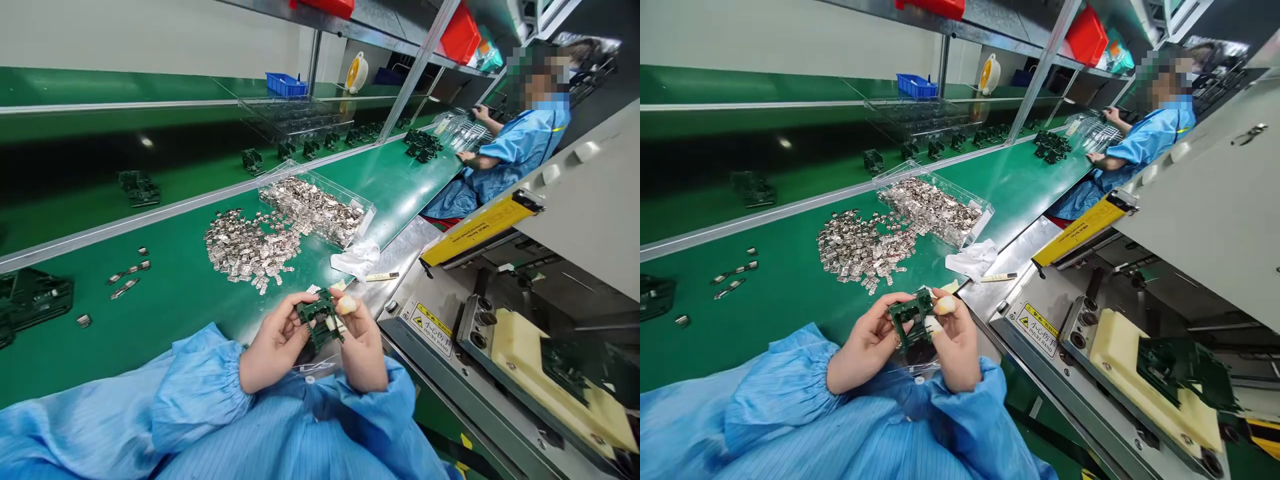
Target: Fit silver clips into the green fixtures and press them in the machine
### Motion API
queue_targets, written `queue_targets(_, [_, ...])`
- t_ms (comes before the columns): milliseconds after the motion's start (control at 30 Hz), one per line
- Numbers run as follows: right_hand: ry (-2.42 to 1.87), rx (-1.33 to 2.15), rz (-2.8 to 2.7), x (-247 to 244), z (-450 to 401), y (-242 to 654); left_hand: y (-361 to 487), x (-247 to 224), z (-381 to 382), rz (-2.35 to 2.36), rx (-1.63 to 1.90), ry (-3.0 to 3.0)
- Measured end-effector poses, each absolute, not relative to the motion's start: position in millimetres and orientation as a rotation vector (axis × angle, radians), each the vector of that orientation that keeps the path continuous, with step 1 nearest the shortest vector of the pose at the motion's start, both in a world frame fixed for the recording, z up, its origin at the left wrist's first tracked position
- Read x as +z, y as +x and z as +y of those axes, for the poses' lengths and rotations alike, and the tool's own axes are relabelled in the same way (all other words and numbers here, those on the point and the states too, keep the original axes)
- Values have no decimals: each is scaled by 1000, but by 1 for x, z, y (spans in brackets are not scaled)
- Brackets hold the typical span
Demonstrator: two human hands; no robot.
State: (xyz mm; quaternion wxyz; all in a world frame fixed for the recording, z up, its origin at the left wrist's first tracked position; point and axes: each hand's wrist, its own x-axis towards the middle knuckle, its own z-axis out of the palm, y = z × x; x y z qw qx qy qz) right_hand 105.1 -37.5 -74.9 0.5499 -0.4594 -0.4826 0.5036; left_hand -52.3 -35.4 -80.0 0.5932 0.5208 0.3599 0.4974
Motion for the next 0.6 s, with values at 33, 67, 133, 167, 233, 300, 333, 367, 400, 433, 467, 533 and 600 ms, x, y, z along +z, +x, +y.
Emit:
queue_targets(33, [-1044, 1202, -1207, -71, -41, 116, -52, -74, -37, 829, 1126, 1210])
queue_targets(67, [-1010, 1199, -1285, -65, -46, 128, -51, -67, -38, 826, 1077, 1235])
queue_targets(133, [-993, 1152, -1453, -53, -60, 153, -45, -51, -38, 810, 937, 1372])
queue_targets(167, [-1020, 1112, -1520, -47, -70, 166, -40, -42, -36, 781, 859, 1467])
queue_targets(233, [-1116, 996, -1567, -37, -93, 192, -22, -23, -26, 646, 670, 1653])
queue_targets(300, [-1191, 860, -1491, -32, -120, 222, 7, -6, -11, 434, 511, 1763])
queue_targets(333, [-1222, 773, -1402, -31, -134, 238, 27, 1, -3, 338, 470, 1805])
queue_targets(367, [-1255, 657, -1285, -31, -148, 254, 50, 7, 4, 262, 467, 1857])
queue_targets(400, [-1286, 510, -1144, -31, -162, 272, 76, 12, 9, 212, 510, 1922])
queue_targets(433, [-1314, 341, -991, -31, -175, 288, 104, 16, 13, 184, 584, 1994])
queue_targets(467, [-1328, 175, -849, -30, -186, 305, 132, 19, 15, 176, 651, 2070])
queue_targets(533, [-1344, -48, -659, -27, -200, 334, 187, 22, 15, 199, 692, 2172])
queue_targets(600, [-1374, -103, -617, -21, -204, 356, 229, 26, 14, 267, 634, 2168])
